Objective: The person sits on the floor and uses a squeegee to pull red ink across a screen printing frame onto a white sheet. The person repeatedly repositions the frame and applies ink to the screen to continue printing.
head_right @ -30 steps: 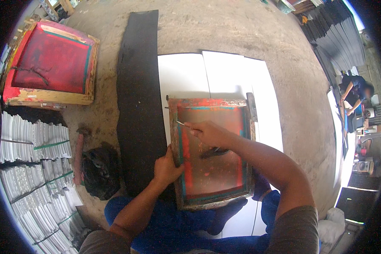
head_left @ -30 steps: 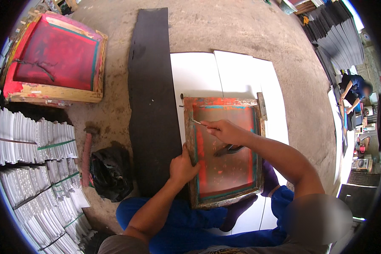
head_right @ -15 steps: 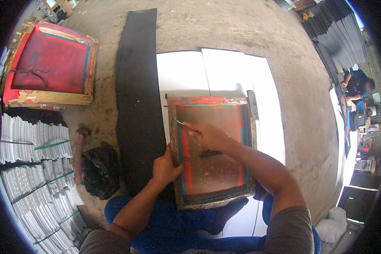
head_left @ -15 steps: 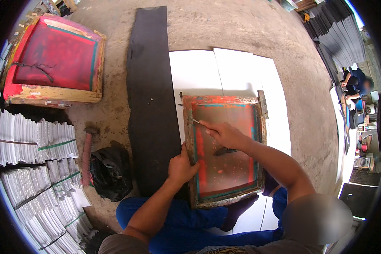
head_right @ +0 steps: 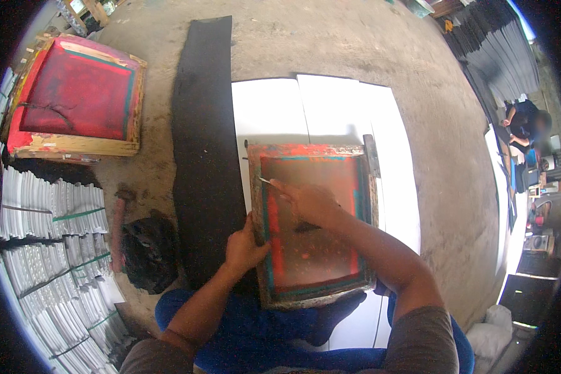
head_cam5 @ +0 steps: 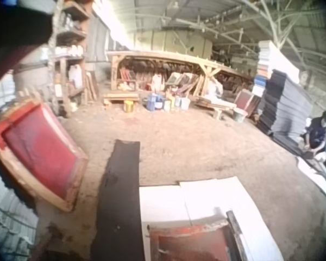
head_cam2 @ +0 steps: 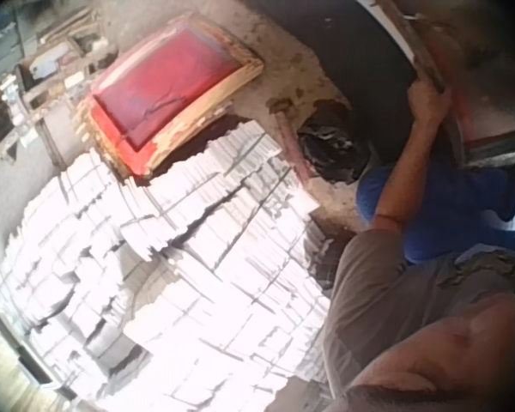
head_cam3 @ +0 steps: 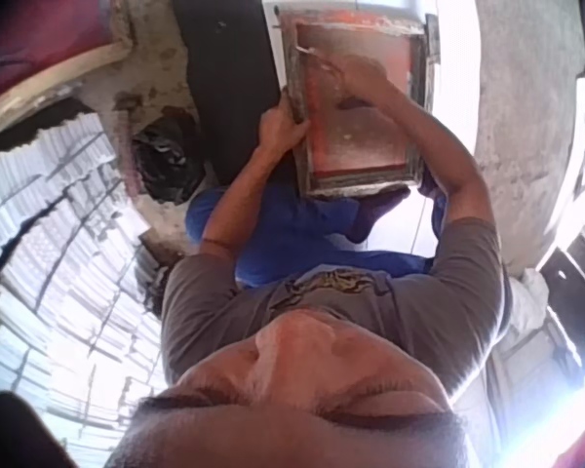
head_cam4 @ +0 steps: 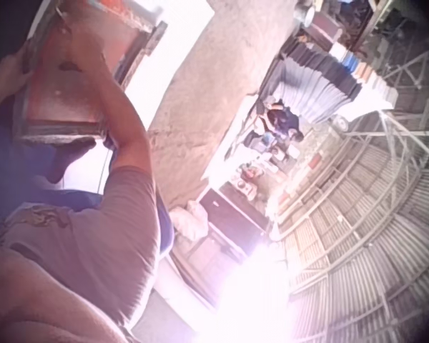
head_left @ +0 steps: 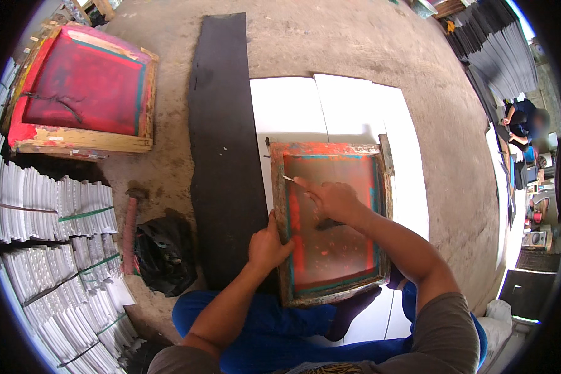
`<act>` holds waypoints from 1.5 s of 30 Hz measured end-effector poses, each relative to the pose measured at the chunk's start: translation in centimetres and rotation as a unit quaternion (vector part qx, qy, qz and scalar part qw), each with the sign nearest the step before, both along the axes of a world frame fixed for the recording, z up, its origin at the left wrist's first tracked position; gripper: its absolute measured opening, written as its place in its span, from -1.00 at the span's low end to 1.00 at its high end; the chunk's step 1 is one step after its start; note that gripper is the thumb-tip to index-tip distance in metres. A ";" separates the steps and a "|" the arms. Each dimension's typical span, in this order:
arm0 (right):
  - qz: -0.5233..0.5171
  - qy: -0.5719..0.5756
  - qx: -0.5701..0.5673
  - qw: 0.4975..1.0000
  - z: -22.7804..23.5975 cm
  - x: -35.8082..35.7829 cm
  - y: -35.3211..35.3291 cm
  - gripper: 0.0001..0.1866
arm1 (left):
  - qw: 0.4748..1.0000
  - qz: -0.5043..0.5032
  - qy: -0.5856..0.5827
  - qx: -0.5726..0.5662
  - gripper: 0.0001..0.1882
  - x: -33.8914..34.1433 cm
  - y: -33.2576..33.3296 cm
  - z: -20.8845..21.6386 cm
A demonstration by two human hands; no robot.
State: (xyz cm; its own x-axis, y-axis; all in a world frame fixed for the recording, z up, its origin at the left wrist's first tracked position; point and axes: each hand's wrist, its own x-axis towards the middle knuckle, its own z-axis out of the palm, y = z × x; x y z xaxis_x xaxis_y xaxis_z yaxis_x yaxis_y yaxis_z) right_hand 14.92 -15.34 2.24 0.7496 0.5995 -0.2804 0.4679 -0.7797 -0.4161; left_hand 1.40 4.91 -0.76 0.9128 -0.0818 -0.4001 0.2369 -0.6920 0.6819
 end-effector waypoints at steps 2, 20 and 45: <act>0.029 -0.028 -0.080 0.996 0.0 0.1 -0.2 -0.51 | 1.000 0.004 0.008 0.000 0.08 0.0 -0.2 0.2; 0.064 -0.011 -0.036 0.997 -0.1 3.5 -0.6 -0.53 | 1.000 0.013 0.016 -0.005 0.08 0.0 0.0 0.1; -0.020 -0.069 -0.071 0.995 3.7 2.3 0.5 -0.63 | 0.999 0.003 0.043 0.007 0.08 0.4 -0.2 0.5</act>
State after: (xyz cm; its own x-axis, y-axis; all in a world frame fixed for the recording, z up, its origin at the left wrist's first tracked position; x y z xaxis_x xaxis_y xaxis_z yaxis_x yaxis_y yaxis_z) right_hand 17.20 -14.86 5.94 0.8092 0.5309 -0.2518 0.4811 -0.8447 -0.2346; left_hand 1.77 4.75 -0.26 0.8755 -0.0694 -0.4782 0.2988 -0.6999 0.6487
